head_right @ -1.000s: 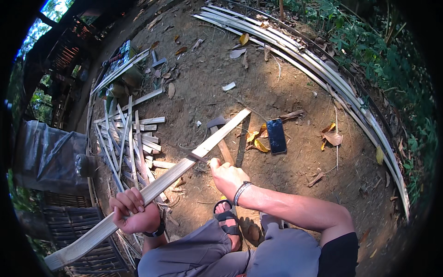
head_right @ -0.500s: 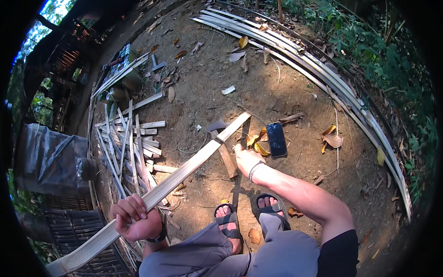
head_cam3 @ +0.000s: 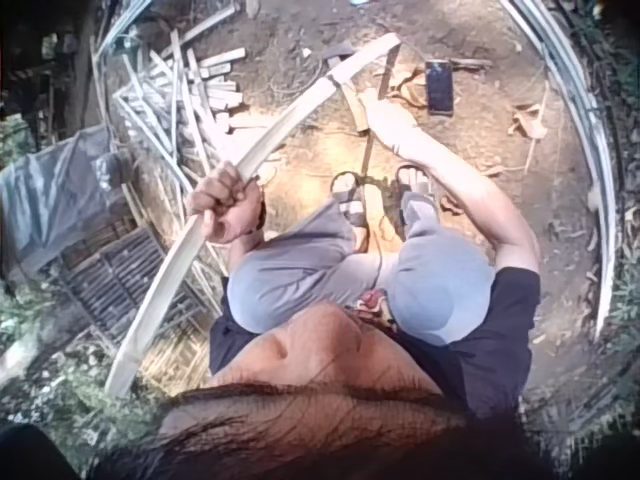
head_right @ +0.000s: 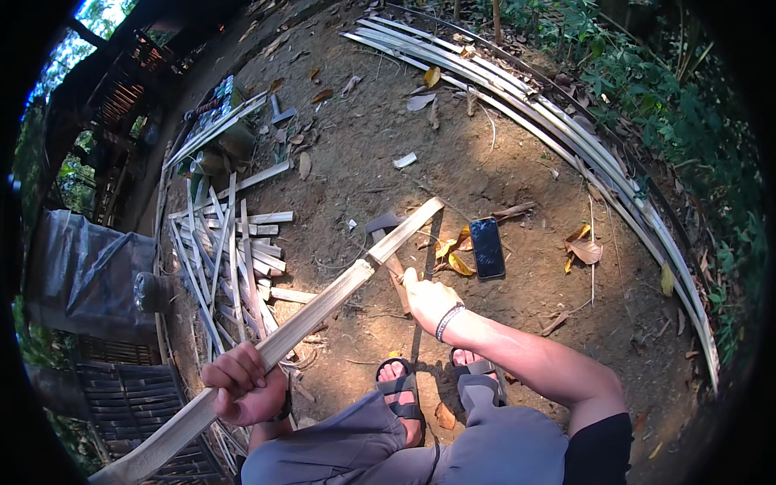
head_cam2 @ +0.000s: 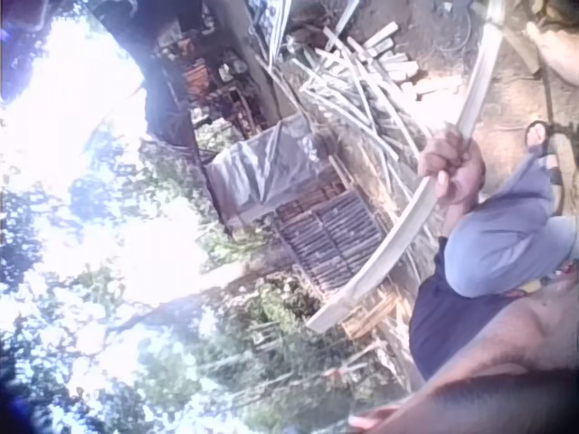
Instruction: The person shaves a long strip of wood using a handheld blade. The person holds the wood strip with one hand and pulls the blade along its length to remove thin layers of material.
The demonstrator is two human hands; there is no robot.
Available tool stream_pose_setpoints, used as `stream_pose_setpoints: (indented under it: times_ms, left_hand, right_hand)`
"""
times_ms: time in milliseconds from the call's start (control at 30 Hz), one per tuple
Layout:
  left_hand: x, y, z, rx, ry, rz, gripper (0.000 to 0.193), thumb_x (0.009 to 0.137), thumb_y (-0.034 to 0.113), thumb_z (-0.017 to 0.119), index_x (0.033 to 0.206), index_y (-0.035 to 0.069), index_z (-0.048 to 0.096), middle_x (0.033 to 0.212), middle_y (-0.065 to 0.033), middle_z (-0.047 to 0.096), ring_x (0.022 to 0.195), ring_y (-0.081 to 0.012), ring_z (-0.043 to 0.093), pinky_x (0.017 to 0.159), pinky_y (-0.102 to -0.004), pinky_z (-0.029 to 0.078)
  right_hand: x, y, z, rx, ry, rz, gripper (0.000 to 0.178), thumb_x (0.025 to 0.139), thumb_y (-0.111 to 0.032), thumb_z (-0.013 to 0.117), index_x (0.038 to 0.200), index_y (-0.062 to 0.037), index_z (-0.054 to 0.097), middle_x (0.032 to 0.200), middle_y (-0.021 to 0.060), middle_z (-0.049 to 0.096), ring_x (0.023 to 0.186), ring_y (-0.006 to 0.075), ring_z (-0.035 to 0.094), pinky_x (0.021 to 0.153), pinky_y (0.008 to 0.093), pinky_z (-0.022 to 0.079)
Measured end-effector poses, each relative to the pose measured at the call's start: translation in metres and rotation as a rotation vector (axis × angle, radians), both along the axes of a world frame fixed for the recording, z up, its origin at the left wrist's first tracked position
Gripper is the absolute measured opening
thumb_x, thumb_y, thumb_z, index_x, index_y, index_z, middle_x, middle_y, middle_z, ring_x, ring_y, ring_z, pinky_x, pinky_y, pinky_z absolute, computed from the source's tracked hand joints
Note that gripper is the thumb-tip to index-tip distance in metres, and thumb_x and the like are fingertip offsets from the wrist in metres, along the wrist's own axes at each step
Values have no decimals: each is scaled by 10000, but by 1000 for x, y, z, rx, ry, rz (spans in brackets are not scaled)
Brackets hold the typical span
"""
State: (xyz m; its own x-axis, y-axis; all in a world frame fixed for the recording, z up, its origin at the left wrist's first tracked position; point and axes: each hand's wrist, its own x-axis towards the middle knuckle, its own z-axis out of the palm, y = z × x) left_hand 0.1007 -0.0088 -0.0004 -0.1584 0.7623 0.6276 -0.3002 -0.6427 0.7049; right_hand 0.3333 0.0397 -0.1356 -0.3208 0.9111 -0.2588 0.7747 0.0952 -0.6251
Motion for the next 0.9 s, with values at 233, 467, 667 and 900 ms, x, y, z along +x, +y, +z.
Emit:
stream_pose_setpoints:
  times_ms: [233,467,667,900]
  left_hand:
    - [4,0,-2,59,47,-70,314,753,210,588,581,138,336,438,8,367,366,-89,356,432,-236,294]
    - [7,-2,-3,117,68,-45,338,741,236,606,569,138,332,407,25,344,328,-82,345,369,-223,272]
    - [10,-3,-6,161,61,-54,345,734,204,602,555,125,317,388,16,317,308,-88,314,348,-227,268]
    - [14,1,-9,174,48,-79,378,738,214,618,537,135,308,384,24,320,300,-83,317,339,-218,274]
  right_hand:
    - [-7,-10,13,-32,7,-1,196,881,-63,387,1043,48,375,729,281,626,716,413,655,615,498,526]
    - [-12,-5,25,29,84,25,163,889,-88,422,992,25,365,679,275,608,687,449,627,583,521,504]
    - [-18,-10,33,-22,20,29,189,886,-86,407,1018,39,355,733,274,622,701,445,631,596,512,507]
    - [-11,-11,35,-54,4,50,209,906,-97,366,1055,49,371,758,291,630,738,427,652,631,494,526]
